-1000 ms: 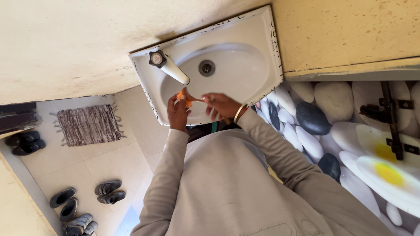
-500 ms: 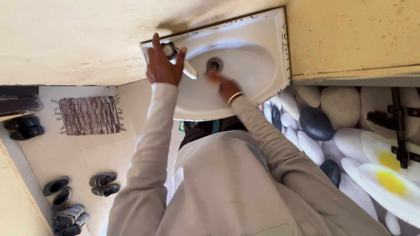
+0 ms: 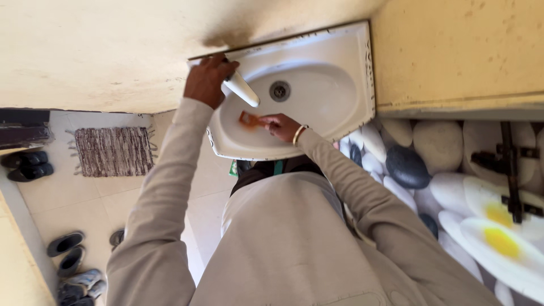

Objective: The person uses an orange brush to scrub the inside of a white wall-mounted sink. They scrub the basin, the drain area, and the faucet, then rinse the brush under running water. The person continues scrubbing the sink's interior and the faucet area with the brush.

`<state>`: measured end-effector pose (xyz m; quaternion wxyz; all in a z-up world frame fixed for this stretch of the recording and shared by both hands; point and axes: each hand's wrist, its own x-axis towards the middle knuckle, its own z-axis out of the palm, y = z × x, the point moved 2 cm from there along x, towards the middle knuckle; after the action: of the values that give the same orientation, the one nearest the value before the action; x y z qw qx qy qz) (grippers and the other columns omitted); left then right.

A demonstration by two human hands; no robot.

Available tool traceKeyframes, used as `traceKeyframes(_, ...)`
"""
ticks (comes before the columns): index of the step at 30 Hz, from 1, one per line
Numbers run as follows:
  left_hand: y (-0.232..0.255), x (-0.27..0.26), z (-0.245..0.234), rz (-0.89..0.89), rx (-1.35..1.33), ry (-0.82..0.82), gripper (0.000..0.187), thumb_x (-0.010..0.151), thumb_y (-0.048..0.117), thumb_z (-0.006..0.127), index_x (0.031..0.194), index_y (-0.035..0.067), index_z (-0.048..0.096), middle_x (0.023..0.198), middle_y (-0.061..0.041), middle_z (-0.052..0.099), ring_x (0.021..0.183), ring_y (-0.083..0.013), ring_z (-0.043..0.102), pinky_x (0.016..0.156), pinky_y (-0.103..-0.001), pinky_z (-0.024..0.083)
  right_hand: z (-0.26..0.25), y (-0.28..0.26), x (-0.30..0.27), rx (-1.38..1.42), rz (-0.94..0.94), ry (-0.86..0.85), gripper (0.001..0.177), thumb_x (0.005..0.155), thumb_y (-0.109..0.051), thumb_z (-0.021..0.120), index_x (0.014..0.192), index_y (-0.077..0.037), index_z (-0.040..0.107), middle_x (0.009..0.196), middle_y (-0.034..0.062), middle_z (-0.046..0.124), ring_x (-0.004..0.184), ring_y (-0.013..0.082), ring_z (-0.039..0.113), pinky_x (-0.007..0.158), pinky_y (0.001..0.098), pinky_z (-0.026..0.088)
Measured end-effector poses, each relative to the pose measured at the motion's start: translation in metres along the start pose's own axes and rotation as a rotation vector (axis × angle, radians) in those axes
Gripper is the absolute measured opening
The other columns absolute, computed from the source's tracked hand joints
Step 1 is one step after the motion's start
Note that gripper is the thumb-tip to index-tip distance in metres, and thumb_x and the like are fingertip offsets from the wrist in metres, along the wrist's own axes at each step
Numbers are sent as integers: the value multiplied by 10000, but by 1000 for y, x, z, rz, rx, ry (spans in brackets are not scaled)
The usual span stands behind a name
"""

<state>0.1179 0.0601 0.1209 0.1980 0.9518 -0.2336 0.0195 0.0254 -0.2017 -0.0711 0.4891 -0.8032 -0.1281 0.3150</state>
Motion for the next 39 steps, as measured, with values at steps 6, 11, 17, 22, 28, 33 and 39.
traceKeyframes(6, 39, -13, 2, -378, -200, 273, 795, 739, 343, 916, 1398, 31, 598, 1322, -217, 596, 978, -418, 675, 749, -499, 568, -7, -19, 2, -375, 222, 306, 411, 945, -91, 578, 1352, -52, 626, 1087, 205, 744, 950, 362, 707, 881, 458, 557)
traceKeyframes(11, 34, 3, 3, -582, -162, 173, 396, 882, 316, 844, 1135, 70, 663, 1165, -127, 675, 890, -380, 718, 748, -477, 575, 15, -25, -5, -244, -124, 69, 404, 976, -100, 611, 1377, -60, 591, 1143, 224, 719, 1000, 366, 708, 900, 459, 558)
traceKeyframes(17, 14, 10, 7, -284, -119, 74, 368, 834, 205, 821, 1155, 94, 682, 1183, -91, 691, 864, -372, 713, 729, -478, 564, -35, 19, 12, -389, 195, 474, 339, 1038, -100, 545, 1344, -129, 687, 1131, 213, 742, 1008, 398, 695, 948, 465, 542)
traceKeyframes(22, 12, -1, 11, -208, -113, 68, 363, 934, 195, 795, 1271, 161, 666, 1336, -62, 658, 943, -328, 727, 770, -460, 574, -8, 30, 9, -230, 5, 67, 399, 928, -75, 580, 1321, -74, 650, 1101, 218, 742, 985, 366, 723, 913, 421, 550)
traceKeyframes(28, 52, -53, 24, -403, -342, 423, 624, 854, 158, 806, 1414, 66, 548, 1460, -206, 541, 895, -287, 715, 760, -411, 595, -59, 71, 18, -94, 289, 536, 311, 967, -149, 595, 1252, -73, 693, 1100, 207, 751, 996, 318, 749, 901, 380, 583)
traceKeyframes(33, 106, -119, 66, -670, -499, 359, 376, 911, 284, 807, 1209, 87, 690, 1149, -106, 762, 824, -215, 764, 693, -353, 598, 23, 54, 23, 2, -27, 133, 303, 1034, -68, 564, 1307, -2, 676, 1041, 175, 783, 907, 249, 706, 876, 354, 578)
traceKeyframes(39, 104, -152, 77, -1033, -788, 281, 417, 961, 382, 708, 1255, 87, 686, 1027, -97, 801, 776, -184, 783, 690, -334, 600, 70, -40, 14, 1048, 179, -128, 654, 1040, 0, 475, 1641, -48, 223, 1164, 67, 681, 930, 139, 717, 856, 282, 609)
